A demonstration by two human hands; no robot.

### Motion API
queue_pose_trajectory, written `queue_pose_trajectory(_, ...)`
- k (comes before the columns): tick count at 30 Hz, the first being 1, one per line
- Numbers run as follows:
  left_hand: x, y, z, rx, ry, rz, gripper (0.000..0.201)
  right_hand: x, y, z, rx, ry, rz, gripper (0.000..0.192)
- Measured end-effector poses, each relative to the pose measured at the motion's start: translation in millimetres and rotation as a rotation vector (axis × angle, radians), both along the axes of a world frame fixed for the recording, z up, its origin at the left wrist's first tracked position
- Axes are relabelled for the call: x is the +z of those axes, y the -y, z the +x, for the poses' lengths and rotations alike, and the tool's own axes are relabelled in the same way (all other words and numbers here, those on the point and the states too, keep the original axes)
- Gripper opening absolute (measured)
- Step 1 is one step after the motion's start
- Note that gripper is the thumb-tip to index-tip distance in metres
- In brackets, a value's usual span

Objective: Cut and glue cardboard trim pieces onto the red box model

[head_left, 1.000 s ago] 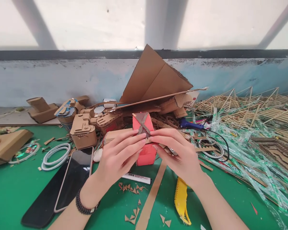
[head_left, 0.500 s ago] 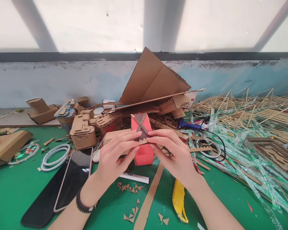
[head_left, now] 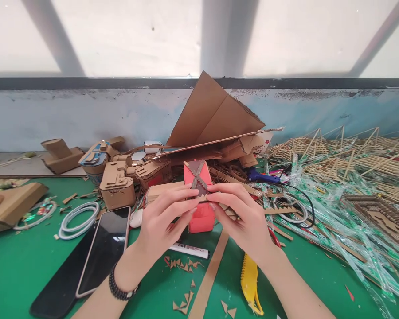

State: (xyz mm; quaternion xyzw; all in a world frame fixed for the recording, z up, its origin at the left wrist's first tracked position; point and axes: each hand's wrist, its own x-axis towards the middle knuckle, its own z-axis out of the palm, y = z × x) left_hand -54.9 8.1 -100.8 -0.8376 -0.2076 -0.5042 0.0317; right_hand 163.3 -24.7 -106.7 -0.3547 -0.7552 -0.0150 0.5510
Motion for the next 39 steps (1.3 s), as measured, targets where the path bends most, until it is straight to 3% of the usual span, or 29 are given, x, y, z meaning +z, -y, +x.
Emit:
queue_pose_trajectory(12, -0.1, -2.5, 0.6, 0.019, -0.065, 0.135, 0.036, -0.4, -0.8, -0.5, 0.013, -0.023, -0.02, 0.026)
queue_pose_trajectory(19, -3.3, -2.7, 3.0, 0.029, -0.026, 0.124, 0.034, -3.5, -1.5, -3.2, 0.035, -0.07, -0.049, 0.024)
queue_pose_trajectory(23, -1.0, -1.7, 4.4, 0.029, -0.024, 0.101, 0.033, -3.5, -3.7, 6.9, 0.087, -0.249, -0.171, 0.027)
queue_pose_trajectory(25, 0.0, -1.3, 4.8, 0.031, -0.021, 0.104, 0.034, -3.9, -8.2, 22.6, -0.006, -0.429, -0.202, 0.029)
queue_pose_trajectory(27, 0.3, -1.3, 4.9, 0.029, -0.024, 0.111, 0.032, -6.7, -15.1, 43.6, -0.227, -0.534, -0.199, 0.024)
queue_pose_trajectory(29, -0.2, -1.7, 4.6, 0.028, -0.021, 0.122, 0.031, -12.4, -23.1, 64.6, -0.379, -0.485, -0.267, 0.027)
queue_pose_trajectory(33, -2.8, -2.7, 3.4, 0.031, -0.022, 0.149, 0.033, -27.7, -35.7, 85.9, -0.483, -0.163, -0.435, 0.036)
queue_pose_trajectory(37, -5.3, -3.1, 3.9, 0.022, 0.004, 0.156, 0.039, -37.7, -38.7, 79.0, -0.431, 0.022, -0.446, 0.03)
queue_pose_trajectory(39, -6.2, -3.6, 5.0, 0.028, 0.013, 0.146, 0.041, -40.5, -39.5, 74.2, -0.422, 0.224, -0.448, 0.037)
